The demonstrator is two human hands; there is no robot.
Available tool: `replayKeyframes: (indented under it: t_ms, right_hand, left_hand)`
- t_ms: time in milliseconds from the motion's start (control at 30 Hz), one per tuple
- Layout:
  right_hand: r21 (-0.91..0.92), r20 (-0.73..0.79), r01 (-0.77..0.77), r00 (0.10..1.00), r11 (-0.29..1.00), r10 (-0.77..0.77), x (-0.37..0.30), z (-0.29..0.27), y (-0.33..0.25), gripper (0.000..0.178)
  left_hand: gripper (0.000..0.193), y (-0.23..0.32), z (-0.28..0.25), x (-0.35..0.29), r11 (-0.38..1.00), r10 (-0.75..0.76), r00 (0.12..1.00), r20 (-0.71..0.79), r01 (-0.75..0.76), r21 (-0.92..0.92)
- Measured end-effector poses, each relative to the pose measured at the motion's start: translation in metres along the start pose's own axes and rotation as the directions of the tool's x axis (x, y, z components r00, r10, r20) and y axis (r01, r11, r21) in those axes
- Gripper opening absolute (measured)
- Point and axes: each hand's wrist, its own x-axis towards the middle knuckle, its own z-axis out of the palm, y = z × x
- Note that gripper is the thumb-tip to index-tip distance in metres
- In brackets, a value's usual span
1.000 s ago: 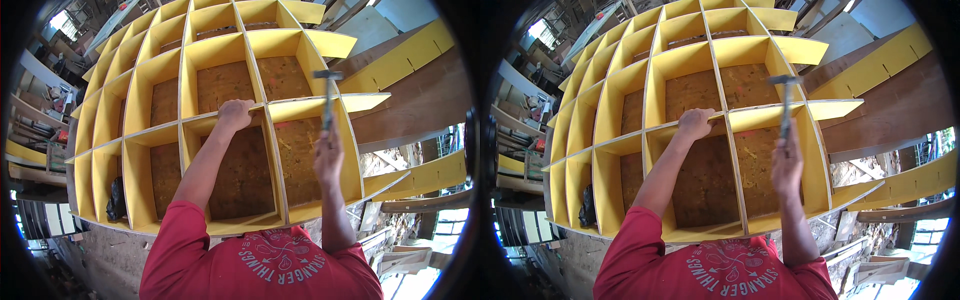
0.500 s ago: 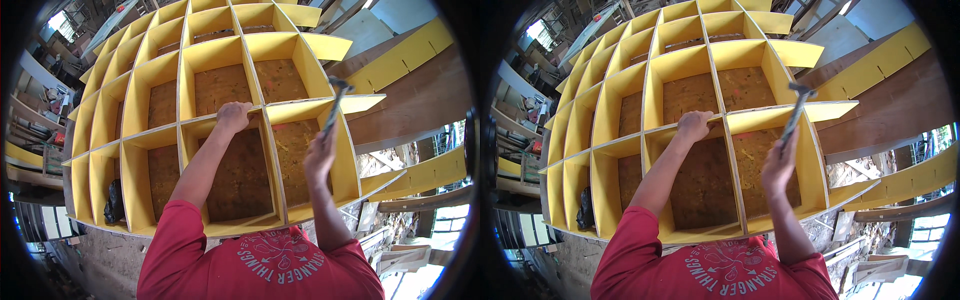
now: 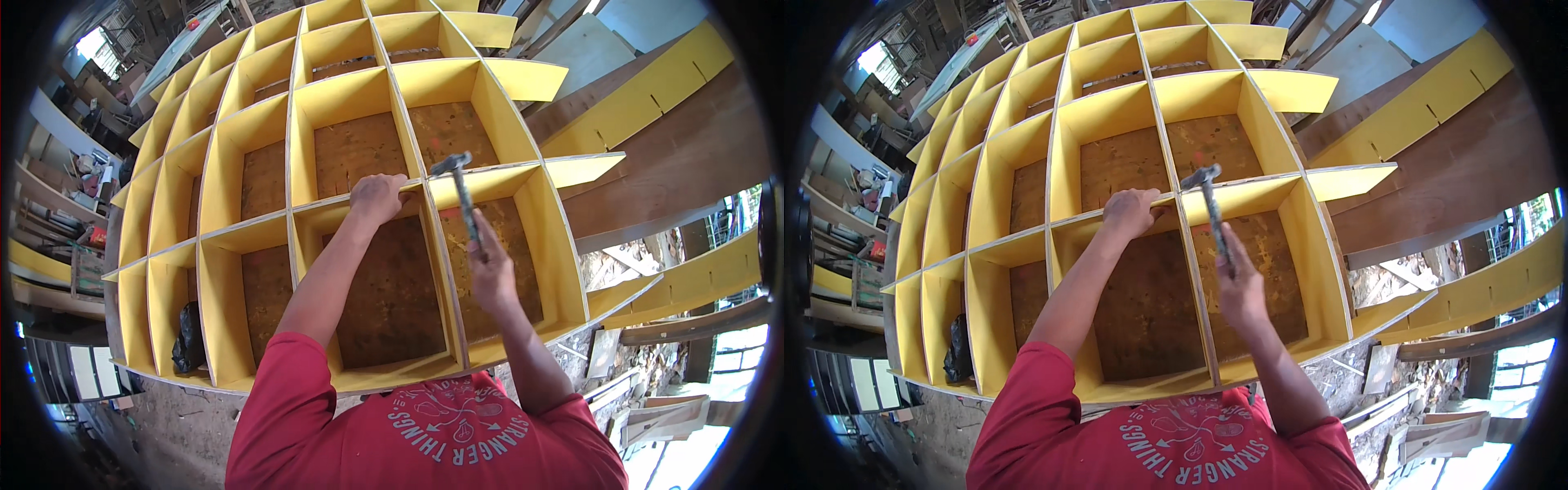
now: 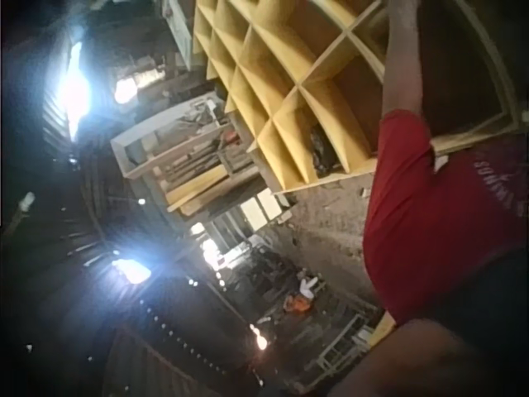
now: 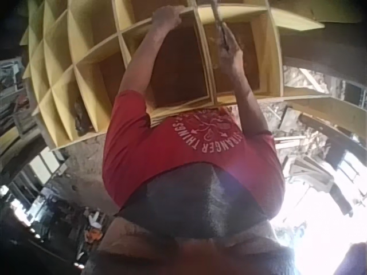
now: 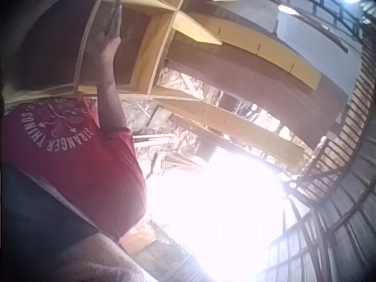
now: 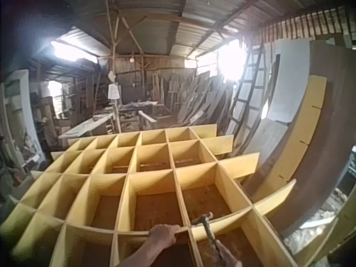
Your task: The person assembles a wooden shelf unit by securing wooden boards and dividers in place with nails and a hammer.
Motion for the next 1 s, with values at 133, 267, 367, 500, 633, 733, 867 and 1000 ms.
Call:
replayKeyframes:
  t_ms: [133, 267, 367, 500, 633, 733, 867, 1000]
  right_hand:
    - [0.395, -0.044, -0.361, 0.911, 0.845, 0.41, 0.018, -0.022, -0.028, 0.06]
    - [-0.079, 0.188, -0.122, 0.973, 0.989, 0.135, -0.014, 0.009, -0.016, 0.055]
    - [0.172, 0.126, -0.129, 0.986, 0.977, 0.108, 0.002, -0.001, -0.018, 0.053]
    - [0.389, -0.123, -0.251, 0.939, 0.886, 0.32, 0.004, -0.01, -0.031, 0.052]
    - [-0.13, 0.247, -0.2, 0.942, 0.971, 0.227, -0.005, 0.014, -0.032, 0.054]
    - [0.01, 0.125, -0.063, 0.99, 0.998, 0.062, 0.016, -0.005, -0.033, 0.056]
    - [0.051, -0.108, 0.089, 0.991, 0.995, -0.084, 0.005, 0.013, -0.003, 0.058]
    - [-0.176, 0.276, -0.043, 0.957, 0.984, 0.091, 0.001, -0.004, -0.023, 0.061]
  left_hand:
    - [0.026, 0.006, -0.004, -0.003, 1.0, -0.019, 0.999, 0.025, 0.019, 0.017]
    - [0.022, 0.014, -0.01, -0.003, 0.999, -0.029, 0.999, 0.044, 0.03, -0.012]
    - [0.023, 0.007, -0.011, -0.004, 0.999, -0.034, 0.997, 0.064, 0.034, 0.01]
    - [0.023, 0.007, -0.005, 0.0, 0.999, -0.051, 0.996, 0.071, 0.05, 0.013]
    - [0.028, 0.005, -0.002, -0.002, 0.999, -0.015, 0.999, 0.031, 0.016, -0.028]
    - [0.028, 0.001, 0.0, -0.002, 1.0, -0.016, 1.0, 0.017, 0.016, -0.015]
    - [0.031, 0.002, 0.006, 0.003, 1.0, -0.008, 1.0, 0.009, 0.008, -0.007]
    - [0.035, 0.002, -0.002, -0.002, 0.999, -0.045, 0.997, 0.056, 0.046, -0.025]
